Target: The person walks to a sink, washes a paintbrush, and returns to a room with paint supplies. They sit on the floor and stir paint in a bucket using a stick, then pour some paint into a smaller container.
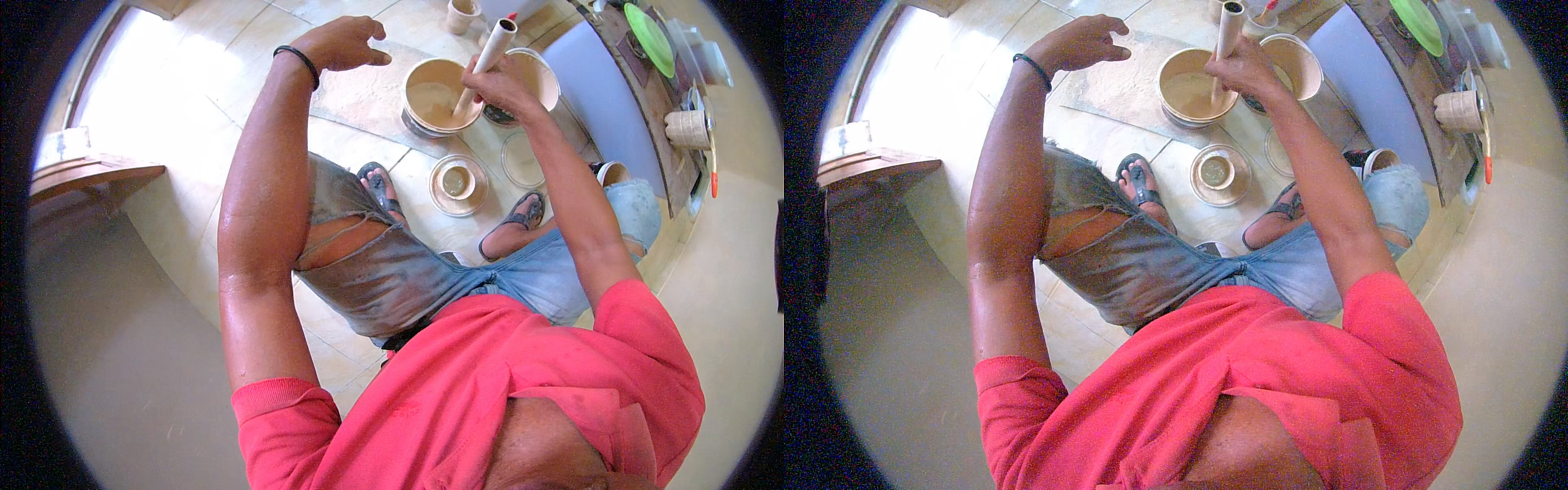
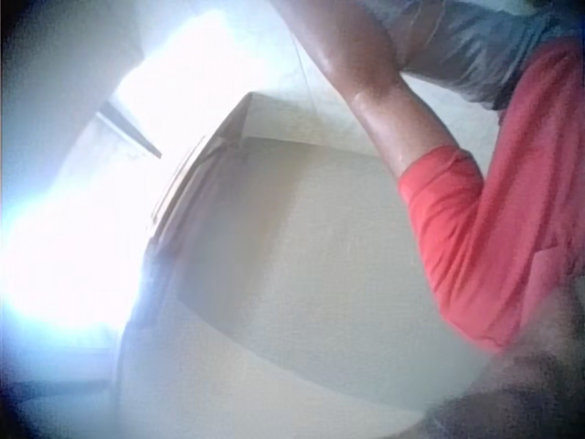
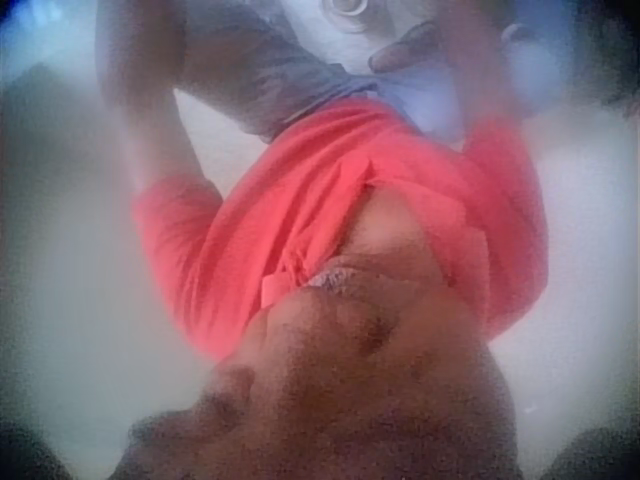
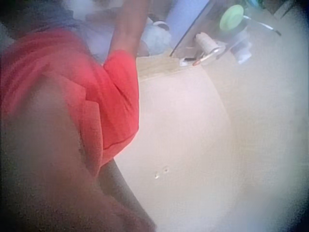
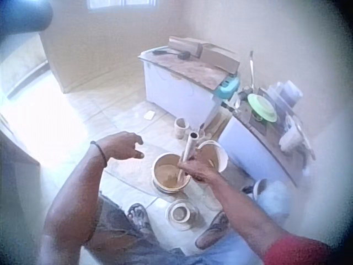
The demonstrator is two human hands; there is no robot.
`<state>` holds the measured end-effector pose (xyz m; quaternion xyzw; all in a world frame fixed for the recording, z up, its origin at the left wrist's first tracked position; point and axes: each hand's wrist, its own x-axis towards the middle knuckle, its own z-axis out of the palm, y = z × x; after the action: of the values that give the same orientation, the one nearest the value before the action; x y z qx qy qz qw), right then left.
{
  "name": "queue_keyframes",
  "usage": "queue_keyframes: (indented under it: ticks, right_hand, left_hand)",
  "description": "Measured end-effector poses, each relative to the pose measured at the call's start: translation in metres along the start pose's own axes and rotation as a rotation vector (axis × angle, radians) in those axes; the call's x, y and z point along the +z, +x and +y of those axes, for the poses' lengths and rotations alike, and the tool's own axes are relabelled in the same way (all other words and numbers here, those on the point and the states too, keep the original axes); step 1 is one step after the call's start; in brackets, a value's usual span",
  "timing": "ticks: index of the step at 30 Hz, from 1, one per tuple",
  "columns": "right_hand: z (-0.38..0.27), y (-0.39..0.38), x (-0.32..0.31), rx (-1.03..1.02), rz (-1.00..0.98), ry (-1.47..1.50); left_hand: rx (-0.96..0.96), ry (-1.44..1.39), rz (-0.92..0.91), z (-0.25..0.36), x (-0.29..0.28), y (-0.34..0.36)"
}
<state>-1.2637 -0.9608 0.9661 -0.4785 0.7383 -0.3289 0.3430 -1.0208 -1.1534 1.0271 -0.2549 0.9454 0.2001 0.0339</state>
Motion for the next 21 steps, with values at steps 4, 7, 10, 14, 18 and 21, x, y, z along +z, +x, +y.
queue_keyframes:
  ticks: [4,7,10,14,18,21]
  right_hand:
    - [-0.008,-0.007,0.019,0.001,-0.074,0.281]
    - [-0.002,-0.002,0.018,-0.173,-0.042,0.095]
    - [-0.001,-0.002,0.002,-0.183,0.028,-0.218]
    - [0.003,-0.009,0.001,0.037,-0.002,0.003]
    - [0.004,-0.011,0.02,-0.002,-0.017,0.335]
    - [0.006,-0.002,0.013,-0.23,0.027,0.086]
  left_hand:
    - [-0.002,0.0,-0.039,0.005,-0.005,0.0]
    - [-0.001,-0.013,-0.036,0.01,-0.005,0.001]
    - [0.015,0.0,-0.029,0.007,-0.002,0.003]
    - [-0.021,-0.013,-0.039,0.002,-0.001,-0.001]
    - [0.006,0.018,-0.067,0.008,-0.004,0.005]
    - [0.028,-0.006,-0.06,0.011,-0.003,0.007]
